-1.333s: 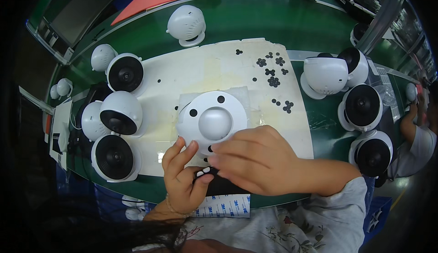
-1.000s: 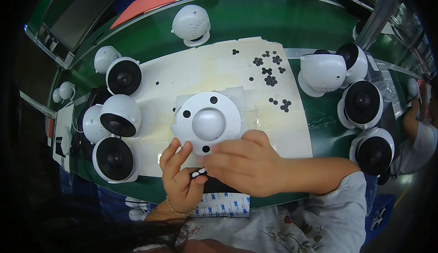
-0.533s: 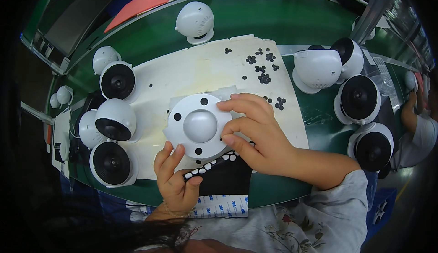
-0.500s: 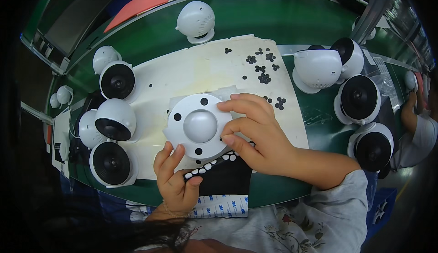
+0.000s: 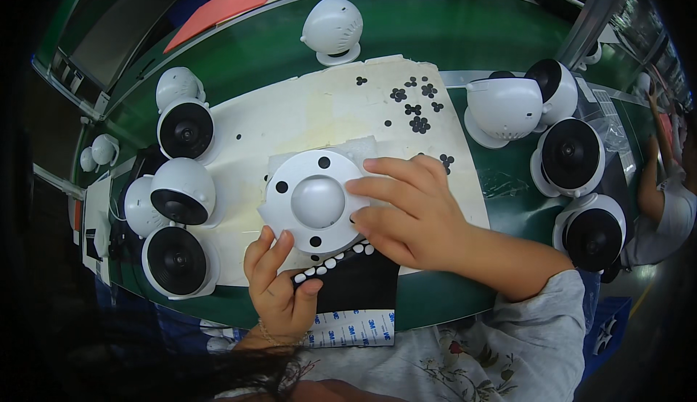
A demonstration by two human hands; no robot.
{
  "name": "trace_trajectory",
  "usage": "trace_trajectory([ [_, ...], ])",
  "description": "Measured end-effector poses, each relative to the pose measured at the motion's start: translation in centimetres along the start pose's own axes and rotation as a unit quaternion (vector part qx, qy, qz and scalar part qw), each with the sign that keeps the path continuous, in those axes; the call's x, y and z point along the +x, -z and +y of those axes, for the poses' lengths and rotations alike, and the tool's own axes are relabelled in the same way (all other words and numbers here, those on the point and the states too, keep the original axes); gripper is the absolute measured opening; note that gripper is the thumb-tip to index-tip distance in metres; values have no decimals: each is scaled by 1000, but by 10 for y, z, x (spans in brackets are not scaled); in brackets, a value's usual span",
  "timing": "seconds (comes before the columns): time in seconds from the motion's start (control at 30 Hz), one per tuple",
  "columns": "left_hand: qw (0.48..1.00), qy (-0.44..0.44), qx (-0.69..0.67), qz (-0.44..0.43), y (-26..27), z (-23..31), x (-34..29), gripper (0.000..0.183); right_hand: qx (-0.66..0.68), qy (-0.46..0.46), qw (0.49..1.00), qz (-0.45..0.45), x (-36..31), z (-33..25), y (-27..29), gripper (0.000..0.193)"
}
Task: The person is assembling white dome security cameras on a green workbench. They repeatedly pick up small black circular components from a sheet and place them into the holes on the bottom of the camera units. The person handles the cameras one by one, placing the components and then moving the finished units to the side.
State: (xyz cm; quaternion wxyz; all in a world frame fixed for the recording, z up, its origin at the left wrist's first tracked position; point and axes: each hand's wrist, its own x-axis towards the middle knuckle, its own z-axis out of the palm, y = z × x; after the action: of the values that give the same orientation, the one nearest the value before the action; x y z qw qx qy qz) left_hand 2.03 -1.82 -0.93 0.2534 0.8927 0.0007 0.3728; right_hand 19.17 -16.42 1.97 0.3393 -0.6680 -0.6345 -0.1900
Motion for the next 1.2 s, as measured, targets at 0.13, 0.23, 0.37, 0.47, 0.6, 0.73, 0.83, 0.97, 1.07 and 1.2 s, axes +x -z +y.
trace_trajectory([
  [0.13,1000,3,4,-5,2,0,0,27,-85,45,995,36,2,6,11,24],
  [0.23,1000,3,6,-7,3,0,0,27,250,-244,937,14,1,4,8,29],
  [0.37,1000,15,-3,-15,5,3,2,29,547,-441,704,-105,7,1,-7,32],
  [0.47,999,-36,-23,-25,12,3,0,34,591,-410,690,-82,30,4,-3,28],
  [0.6,985,-65,-148,-52,11,2,5,35,547,-330,769,-21,74,30,-19,25],
  [0.73,951,-50,-258,-163,10,-1,7,28,47,-97,994,36,111,104,-86,23],
  [0.83,941,-66,-265,-199,8,-4,2,38,-213,24,974,-76,115,167,-127,24],
  [0.97,943,-100,-213,-233,11,-3,2,51,-211,-124,956,-159,115,177,-146,31],
  [1.07,948,-109,-194,-227,13,-3,2,51,-244,-238,929,-144,107,172,-143,39],
  [1.2,953,-112,-203,-194,12,-4,1,47,-360,-383,850,-50,79,199,-118,39],
])
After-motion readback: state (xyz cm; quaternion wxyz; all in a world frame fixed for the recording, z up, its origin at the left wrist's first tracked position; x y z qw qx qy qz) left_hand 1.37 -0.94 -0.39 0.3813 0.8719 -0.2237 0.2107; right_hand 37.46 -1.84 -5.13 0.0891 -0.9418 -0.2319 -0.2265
